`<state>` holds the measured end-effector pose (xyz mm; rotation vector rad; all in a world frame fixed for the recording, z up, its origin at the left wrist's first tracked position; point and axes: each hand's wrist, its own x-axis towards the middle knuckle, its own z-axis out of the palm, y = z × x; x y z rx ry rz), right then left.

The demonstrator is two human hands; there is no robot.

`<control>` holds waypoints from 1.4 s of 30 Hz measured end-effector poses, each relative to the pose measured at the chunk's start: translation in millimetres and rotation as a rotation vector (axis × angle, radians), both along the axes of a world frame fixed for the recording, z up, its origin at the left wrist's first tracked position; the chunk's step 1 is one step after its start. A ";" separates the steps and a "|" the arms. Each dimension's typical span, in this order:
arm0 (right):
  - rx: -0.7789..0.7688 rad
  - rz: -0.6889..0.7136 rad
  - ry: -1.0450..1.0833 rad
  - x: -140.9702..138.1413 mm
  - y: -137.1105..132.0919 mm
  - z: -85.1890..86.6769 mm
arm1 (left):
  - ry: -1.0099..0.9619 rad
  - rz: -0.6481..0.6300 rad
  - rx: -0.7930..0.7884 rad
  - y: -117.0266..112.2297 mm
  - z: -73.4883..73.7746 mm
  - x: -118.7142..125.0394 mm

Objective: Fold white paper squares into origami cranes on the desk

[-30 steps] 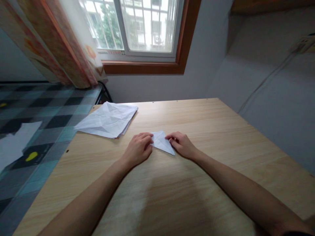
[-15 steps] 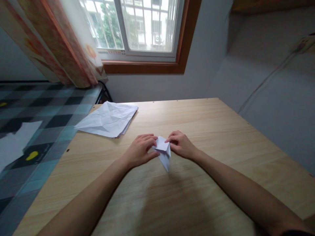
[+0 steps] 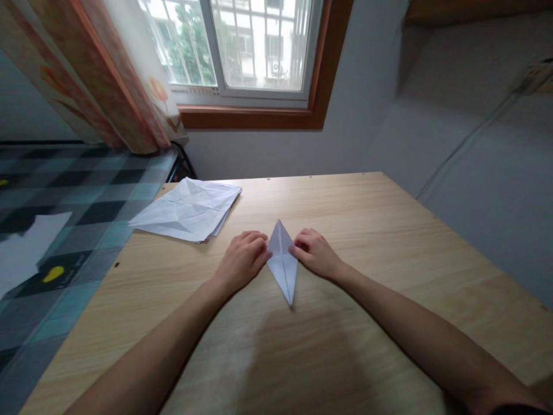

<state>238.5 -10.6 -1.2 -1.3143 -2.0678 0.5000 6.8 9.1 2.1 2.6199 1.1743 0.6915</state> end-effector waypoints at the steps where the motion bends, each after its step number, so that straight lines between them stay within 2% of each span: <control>1: 0.005 -0.064 -0.026 -2.6 0.2 -1.3 | 0.010 0.039 0.002 -0.1 -0.7 0.3; 3: 0.008 -0.154 -0.084 -6.5 0.3 -3.8 | 0.023 0.108 0.004 -0.3 -1.7 0.7; 6: -0.004 -0.185 -0.145 -7.9 -0.9 -4.9 | 0.040 0.147 0.007 -0.7 -2.2 0.7; 12: -0.056 -0.172 -0.187 -7.7 -6.2 2.5 | 0.048 0.142 0.023 -2.1 -0.8 1.1; 18: -0.205 -0.189 -0.139 -14.4 -8.6 8.2 | 0.047 0.113 0.038 -2.5 -0.3 0.4; 23: -0.209 -0.194 0.063 -13.9 -7.3 -0.8 | 0.030 0.084 0.049 -2.5 0.0 -0.9; 27: -0.226 -0.187 0.450 -11.2 1.8 -7.7 | -0.052 0.104 0.027 -2.7 1.1 -1.1; 30: -0.069 -0.311 0.754 -6.3 8.7 -2.5 | -0.104 0.118 0.016 -2.8 1.0 -1.8; 32: 0.117 -0.408 0.811 -2.2 8.7 4.0 | -0.110 0.127 0.014 -2.9 0.1 -2.2; 34: 0.244 -0.405 0.734 1.0 4.9 8.0 | -0.113 0.138 0.020 -3.0 -0.9 -2.3; 36: 0.295 -0.290 0.565 2.5 -0.1 6.6 | -0.120 0.154 0.035 -3.4 -1.2 -2.1; 40: 0.233 0.038 0.144 2.2 -3.4 -6.8 | -0.111 0.131 0.072 -4.8 1.3 -1.4; 42: 0.197 0.112 -0.011 2.0 -2.2 -11.5 | -0.070 0.045 0.074 -5.5 2.6 -1.0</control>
